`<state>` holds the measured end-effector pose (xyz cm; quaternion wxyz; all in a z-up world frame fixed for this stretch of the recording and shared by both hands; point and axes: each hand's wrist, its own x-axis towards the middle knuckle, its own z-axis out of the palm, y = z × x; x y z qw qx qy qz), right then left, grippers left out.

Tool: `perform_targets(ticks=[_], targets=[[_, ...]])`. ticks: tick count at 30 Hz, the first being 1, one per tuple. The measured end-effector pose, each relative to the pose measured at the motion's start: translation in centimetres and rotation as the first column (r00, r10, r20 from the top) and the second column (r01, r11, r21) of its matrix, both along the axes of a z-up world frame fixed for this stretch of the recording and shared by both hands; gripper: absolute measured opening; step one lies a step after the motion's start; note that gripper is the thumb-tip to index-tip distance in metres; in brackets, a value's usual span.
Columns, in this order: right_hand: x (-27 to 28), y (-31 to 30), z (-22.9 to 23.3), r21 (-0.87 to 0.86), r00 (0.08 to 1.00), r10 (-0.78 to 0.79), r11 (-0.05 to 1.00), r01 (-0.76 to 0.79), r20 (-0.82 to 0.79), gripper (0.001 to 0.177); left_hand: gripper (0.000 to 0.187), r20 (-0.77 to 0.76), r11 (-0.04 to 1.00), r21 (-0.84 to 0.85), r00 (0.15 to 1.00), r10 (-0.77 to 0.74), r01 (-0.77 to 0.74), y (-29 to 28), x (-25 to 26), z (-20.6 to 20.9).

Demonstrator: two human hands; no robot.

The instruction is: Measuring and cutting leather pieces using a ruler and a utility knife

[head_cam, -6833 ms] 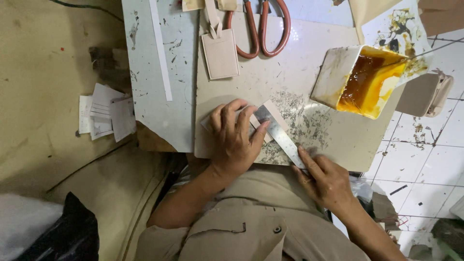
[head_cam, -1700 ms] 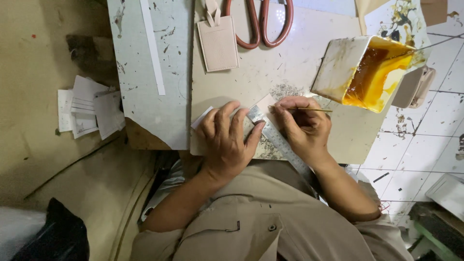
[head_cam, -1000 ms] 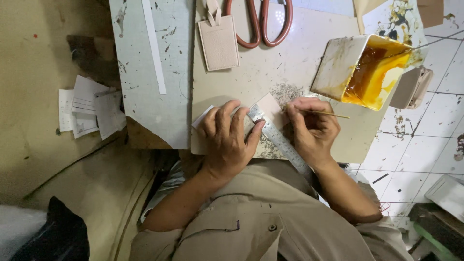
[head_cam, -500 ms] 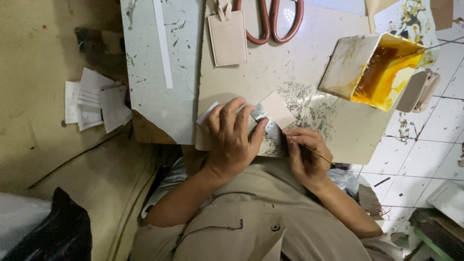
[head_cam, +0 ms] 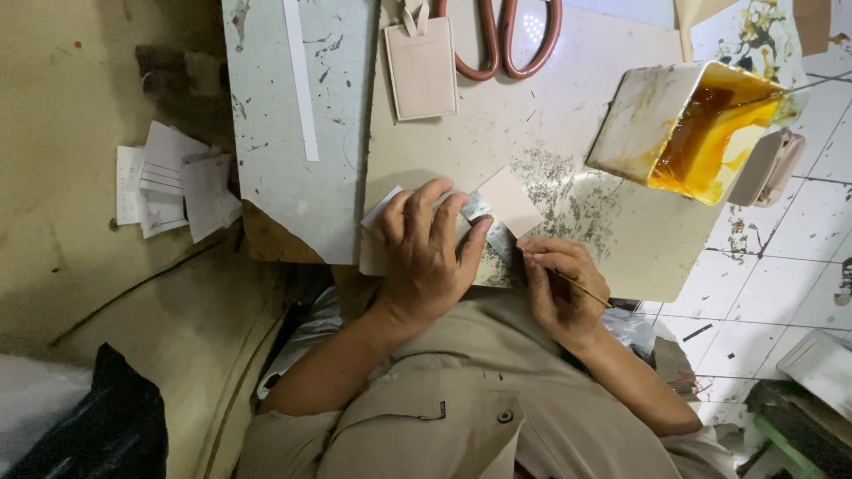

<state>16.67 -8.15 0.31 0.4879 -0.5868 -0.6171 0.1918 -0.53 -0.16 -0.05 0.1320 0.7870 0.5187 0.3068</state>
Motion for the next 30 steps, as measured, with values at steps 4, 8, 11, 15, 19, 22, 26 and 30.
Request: perform_targets(ticks=[4,8,11,15,19,22,26,30], targets=[[0.2,0.6,0.8,-0.046,1.0,0.027,0.999,-0.027,0.007,0.01,0.031,0.017,1.0,-0.002,1.0,0.003,-0.003,0.0,0.0,-0.1],[0.5,3.2,1.1,-0.157,0.975,0.007,0.987,-0.043,-0.22,0.009,0.032,0.004,1.0,0.007,1.0,-0.008,0.008,0.0,-0.1,0.1],[0.1,4.8,1.1,-0.201,0.95,0.032,0.975,-0.099,-0.31,0.011,0.032,-0.011,1.0,0.011,1.0,-0.005,0.006,0.0,-0.2,0.1],[-0.8,5.7,1.4,-0.271,0.941,-0.012,0.959,-0.085,-0.338,0.008,0.03,0.015,0.999,0.034,1.0,-0.006,0.006,0.1,0.0,-0.3],[-0.5,5.5,0.3,-0.271,0.959,-0.021,0.961,-0.059,-0.282,0.01,0.03,-0.016,0.999,0.048,1.0,-0.004,0.005,0.2,-0.1,-0.6],[-0.5,5.4,0.2,-0.272,0.965,-0.018,0.961,-0.057,-0.263,0.008,0.029,-0.035,0.999,0.044,0.999,0.008,-0.006,0.2,-0.2,-0.2],[-0.5,5.3,0.0,-0.264,0.965,-0.01,0.962,-0.062,-0.263,0.009,0.029,-0.03,0.999,0.048,1.0,-0.007,0.009,0.2,-0.3,-0.3],[-0.6,5.5,0.8,-0.272,0.971,0.006,0.96,-0.072,-0.238,0.01,0.03,-0.052,0.999,0.048,0.998,-0.021,0.024,0.4,-0.4,-0.4]])
